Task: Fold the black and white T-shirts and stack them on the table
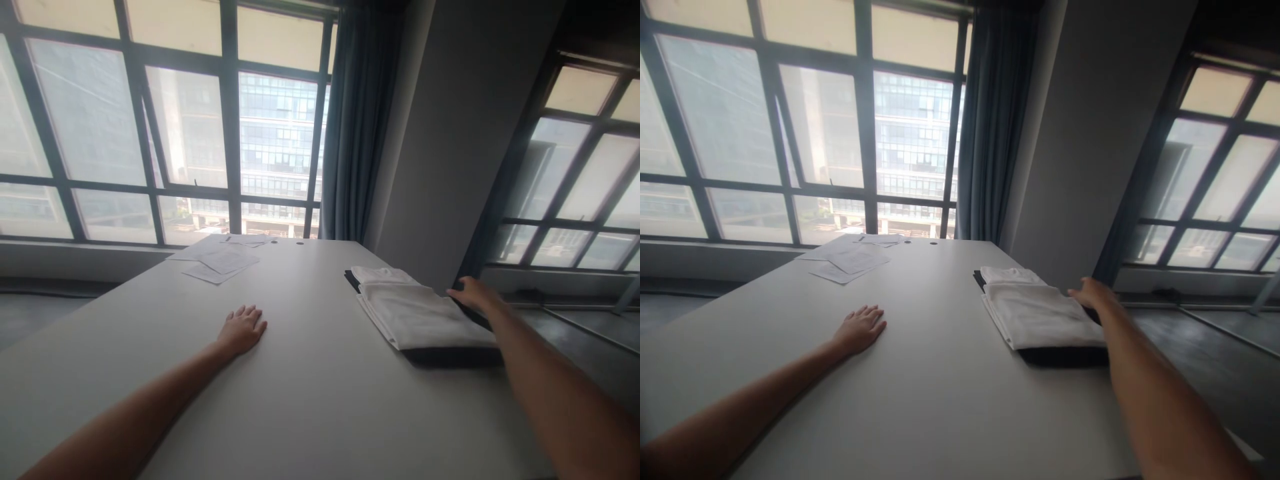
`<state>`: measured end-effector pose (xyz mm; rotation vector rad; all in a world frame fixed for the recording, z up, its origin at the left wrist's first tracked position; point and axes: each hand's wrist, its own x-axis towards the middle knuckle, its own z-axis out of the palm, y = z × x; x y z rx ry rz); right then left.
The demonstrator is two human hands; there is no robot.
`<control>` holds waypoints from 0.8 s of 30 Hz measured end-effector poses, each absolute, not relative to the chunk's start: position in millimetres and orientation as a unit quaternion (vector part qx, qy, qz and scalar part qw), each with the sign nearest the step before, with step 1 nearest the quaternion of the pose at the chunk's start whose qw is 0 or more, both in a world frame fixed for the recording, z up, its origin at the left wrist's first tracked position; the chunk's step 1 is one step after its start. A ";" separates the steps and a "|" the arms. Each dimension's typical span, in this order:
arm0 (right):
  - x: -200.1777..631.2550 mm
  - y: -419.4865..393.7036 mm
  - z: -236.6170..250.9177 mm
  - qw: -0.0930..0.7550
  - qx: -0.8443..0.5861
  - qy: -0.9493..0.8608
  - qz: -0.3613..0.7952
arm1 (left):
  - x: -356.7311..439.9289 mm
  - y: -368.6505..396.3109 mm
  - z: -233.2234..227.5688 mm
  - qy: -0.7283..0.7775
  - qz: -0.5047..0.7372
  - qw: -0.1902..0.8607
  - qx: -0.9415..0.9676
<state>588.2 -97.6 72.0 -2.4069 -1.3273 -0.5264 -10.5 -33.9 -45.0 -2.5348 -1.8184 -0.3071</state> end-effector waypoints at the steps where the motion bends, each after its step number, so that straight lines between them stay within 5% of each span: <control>1: 566.1 -88.5 65.8 0.153 -0.859 -0.471 -0.131 | -8.5 -32.8 -44.2 -0.579 -0.099 0.010 -0.809; 11: 282.3 -15.2 27.3 0.149 -0.675 -0.722 0.025 | 24.9 8.4 0.2 -0.565 -0.128 0.010 -0.815; 24: 243.1 5.0 -48.0 0.086 -0.690 -0.714 0.081 | 25.6 28.4 -47.4 -0.562 -0.055 -0.035 -0.825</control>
